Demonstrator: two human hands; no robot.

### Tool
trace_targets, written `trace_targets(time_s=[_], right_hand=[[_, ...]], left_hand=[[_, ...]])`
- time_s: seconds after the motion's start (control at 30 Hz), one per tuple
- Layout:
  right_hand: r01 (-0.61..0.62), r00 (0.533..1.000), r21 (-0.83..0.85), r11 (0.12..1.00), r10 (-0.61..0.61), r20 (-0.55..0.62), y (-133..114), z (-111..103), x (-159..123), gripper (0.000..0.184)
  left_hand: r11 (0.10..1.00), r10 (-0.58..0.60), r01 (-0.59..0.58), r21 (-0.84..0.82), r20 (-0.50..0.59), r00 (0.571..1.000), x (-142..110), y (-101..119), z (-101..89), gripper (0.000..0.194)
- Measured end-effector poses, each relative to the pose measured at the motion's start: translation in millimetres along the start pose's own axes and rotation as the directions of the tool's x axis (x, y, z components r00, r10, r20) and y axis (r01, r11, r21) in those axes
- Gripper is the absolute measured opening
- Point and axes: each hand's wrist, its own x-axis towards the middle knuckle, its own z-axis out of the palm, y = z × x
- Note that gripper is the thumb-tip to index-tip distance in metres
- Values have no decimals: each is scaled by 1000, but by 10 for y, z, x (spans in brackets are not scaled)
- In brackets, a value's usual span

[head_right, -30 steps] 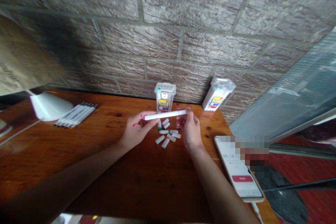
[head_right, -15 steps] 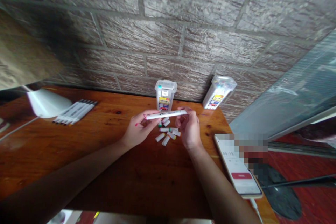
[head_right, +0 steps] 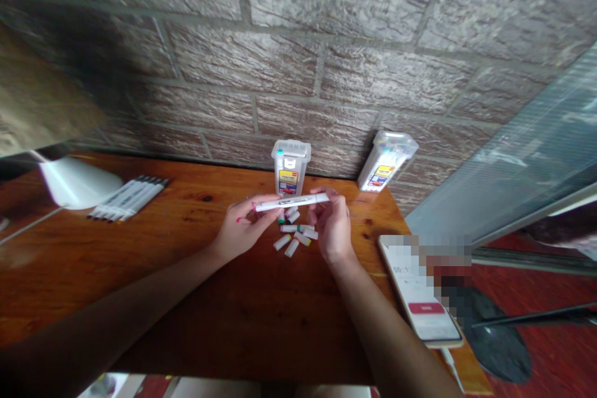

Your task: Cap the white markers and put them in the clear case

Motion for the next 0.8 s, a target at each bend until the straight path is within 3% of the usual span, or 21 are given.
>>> trace_targets(time_s=[0.3, 0.5, 0.6, 0.8], right_hand=[[8, 1000, -22, 1000, -8, -5, 21, -6, -4, 25], [85, 996, -209, 974, -76, 50, 37, 24, -61, 22], [72, 996, -168, 983, -63, 57, -10, 47, -72, 28], [112, 992, -23, 993, -113, -56, -200, 20, 4, 34]], left_hand=[[999, 32, -32, 16, -4, 999, 4, 2, -4, 22], [1000, -12, 13, -7, 3, 1000, -2, 32, -7, 21], [1000, -25, 25, 3, -8, 1000, 22, -56, -26, 27], [998, -44, 47, 35, -62, 997, 166, -348, -128, 30]])
